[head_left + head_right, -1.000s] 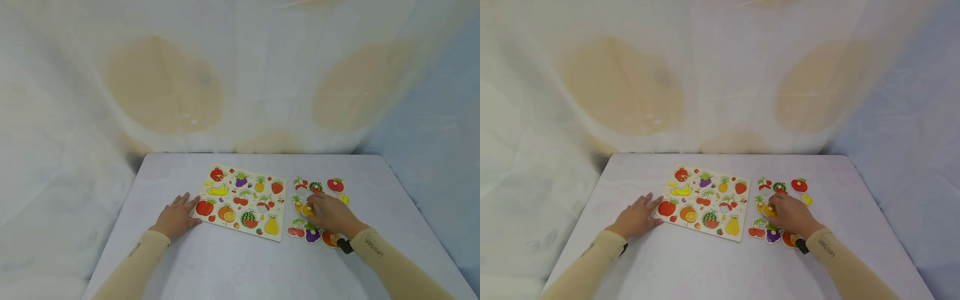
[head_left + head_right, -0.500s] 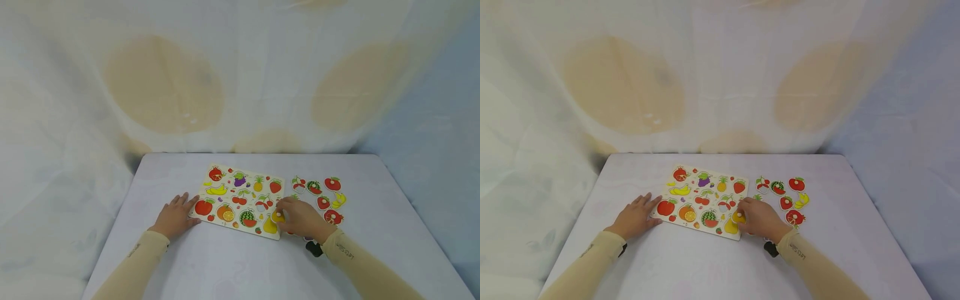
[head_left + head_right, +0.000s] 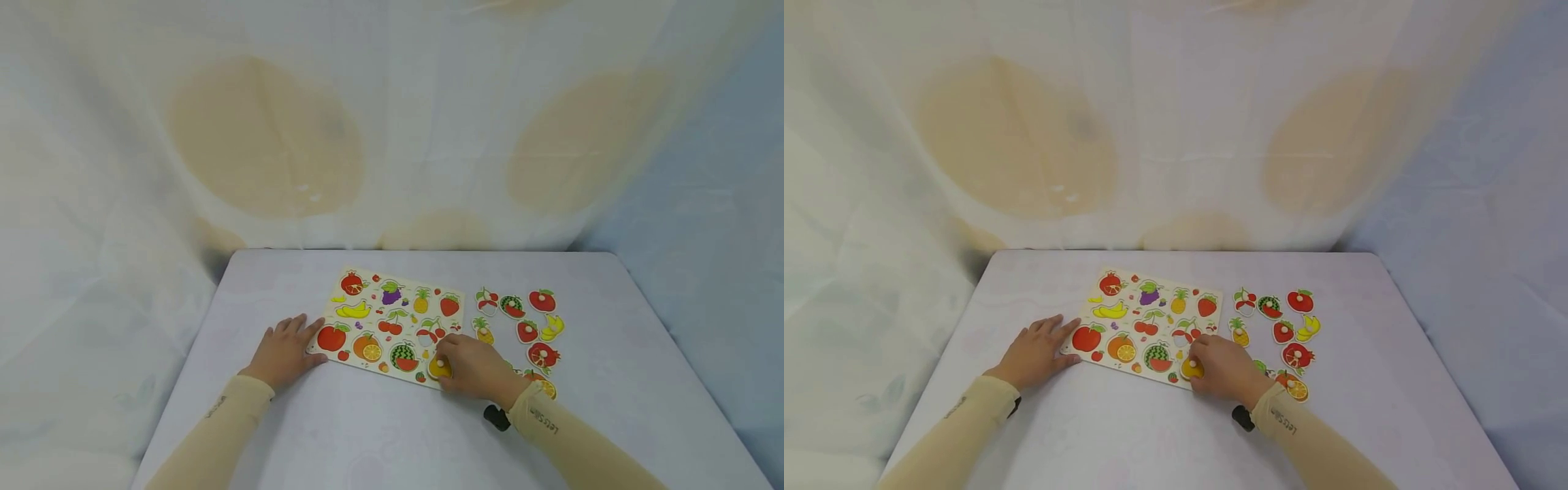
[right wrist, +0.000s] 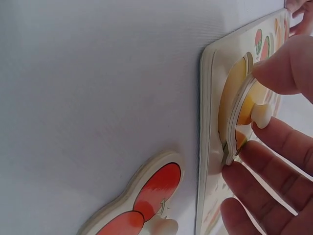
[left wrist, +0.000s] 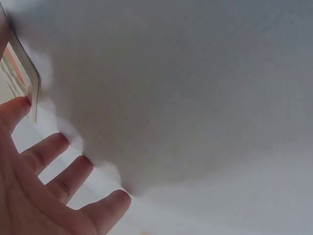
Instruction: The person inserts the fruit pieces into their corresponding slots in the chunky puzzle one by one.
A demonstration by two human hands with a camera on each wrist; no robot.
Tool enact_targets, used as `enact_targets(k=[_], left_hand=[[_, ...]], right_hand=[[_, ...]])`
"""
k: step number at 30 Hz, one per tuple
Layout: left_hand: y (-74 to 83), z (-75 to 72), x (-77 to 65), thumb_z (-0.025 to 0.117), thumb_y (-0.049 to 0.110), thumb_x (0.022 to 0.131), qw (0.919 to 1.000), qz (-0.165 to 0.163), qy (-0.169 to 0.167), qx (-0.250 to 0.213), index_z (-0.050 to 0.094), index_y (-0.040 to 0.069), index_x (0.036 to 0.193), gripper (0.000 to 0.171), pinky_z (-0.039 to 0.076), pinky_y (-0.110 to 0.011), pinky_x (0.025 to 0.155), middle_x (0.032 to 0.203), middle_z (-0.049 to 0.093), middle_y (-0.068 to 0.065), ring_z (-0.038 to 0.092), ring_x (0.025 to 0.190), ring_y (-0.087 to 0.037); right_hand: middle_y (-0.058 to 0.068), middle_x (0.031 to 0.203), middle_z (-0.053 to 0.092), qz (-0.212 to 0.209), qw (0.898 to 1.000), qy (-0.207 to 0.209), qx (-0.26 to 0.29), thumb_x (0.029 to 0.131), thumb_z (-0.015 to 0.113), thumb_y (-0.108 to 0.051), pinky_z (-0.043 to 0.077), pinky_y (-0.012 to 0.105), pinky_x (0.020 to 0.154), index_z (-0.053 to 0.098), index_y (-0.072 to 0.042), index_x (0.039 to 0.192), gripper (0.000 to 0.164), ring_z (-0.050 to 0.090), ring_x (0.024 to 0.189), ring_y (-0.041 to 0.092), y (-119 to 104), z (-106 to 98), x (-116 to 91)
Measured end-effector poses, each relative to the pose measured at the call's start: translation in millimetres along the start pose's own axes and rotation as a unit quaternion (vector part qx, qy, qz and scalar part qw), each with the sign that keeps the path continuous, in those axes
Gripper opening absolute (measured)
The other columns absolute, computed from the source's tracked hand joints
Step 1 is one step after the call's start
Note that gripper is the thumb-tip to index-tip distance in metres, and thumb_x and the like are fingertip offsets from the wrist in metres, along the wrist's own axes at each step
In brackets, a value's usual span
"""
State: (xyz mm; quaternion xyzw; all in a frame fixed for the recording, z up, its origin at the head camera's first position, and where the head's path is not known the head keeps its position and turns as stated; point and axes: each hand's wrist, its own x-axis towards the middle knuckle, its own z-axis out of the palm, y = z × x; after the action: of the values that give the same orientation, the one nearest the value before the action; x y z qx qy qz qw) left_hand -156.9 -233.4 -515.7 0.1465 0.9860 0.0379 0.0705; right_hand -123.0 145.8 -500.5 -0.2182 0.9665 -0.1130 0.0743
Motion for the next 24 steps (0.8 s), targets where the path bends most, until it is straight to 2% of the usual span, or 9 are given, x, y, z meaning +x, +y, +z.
enact_targets(k=[6,11,18,24], left_hand=[[-0.6,2.3,1.7,0.075,0.052,0.085,1.0000,0.001,0.005,0.000,0.038,0.023,0.156,0.085,0.033,-0.068,0.105,0.150,0.040,-0.020,0.035,0.134,-0.045],[-0.9,2.1,2.4,0.076,0.051,0.084,0.9999,0.005,0.007,-0.005,0.041,0.022,0.154,0.084,0.033,-0.067,0.106,0.149,0.039,-0.021,0.036,0.134,-0.046],[-4.2,8.2,6.2,0.076,0.052,0.084,0.9991,-0.014,-0.013,-0.038,0.041,0.024,0.154,0.083,0.023,-0.066,0.111,0.159,0.025,-0.025,0.021,0.144,-0.048],[-5.4,8.3,6.7,0.076,0.051,0.084,0.9981,-0.019,-0.024,-0.054,0.040,0.024,0.155,0.084,0.019,-0.065,0.113,0.160,0.023,-0.024,0.018,0.146,-0.047]], right_hand=[[-0.014,0.100,0.060,-0.006,1.000,0.002,-0.012,0.075,0.086,-0.040,0.054,0.028,0.086,0.069,-0.025,0.101,0.034,0.055,0.089,0.007,-0.3,1.7,0.4],[-0.013,0.099,0.060,-0.005,1.000,0.005,-0.012,0.074,0.086,-0.039,0.053,0.029,0.087,0.069,-0.026,0.100,0.035,0.055,0.090,0.007,-0.8,2.3,0.5],[-0.013,0.101,0.061,-0.012,1.000,0.007,-0.010,0.076,0.086,-0.040,0.053,0.030,0.087,0.069,-0.026,0.102,0.034,0.056,0.091,0.008,-1.7,0.9,-0.3],[-0.011,0.101,0.061,-0.017,1.000,0.012,-0.017,0.074,0.087,-0.038,0.054,0.031,0.085,0.069,-0.025,0.100,0.034,0.055,0.090,0.010,-4.0,-0.1,-2.7]])
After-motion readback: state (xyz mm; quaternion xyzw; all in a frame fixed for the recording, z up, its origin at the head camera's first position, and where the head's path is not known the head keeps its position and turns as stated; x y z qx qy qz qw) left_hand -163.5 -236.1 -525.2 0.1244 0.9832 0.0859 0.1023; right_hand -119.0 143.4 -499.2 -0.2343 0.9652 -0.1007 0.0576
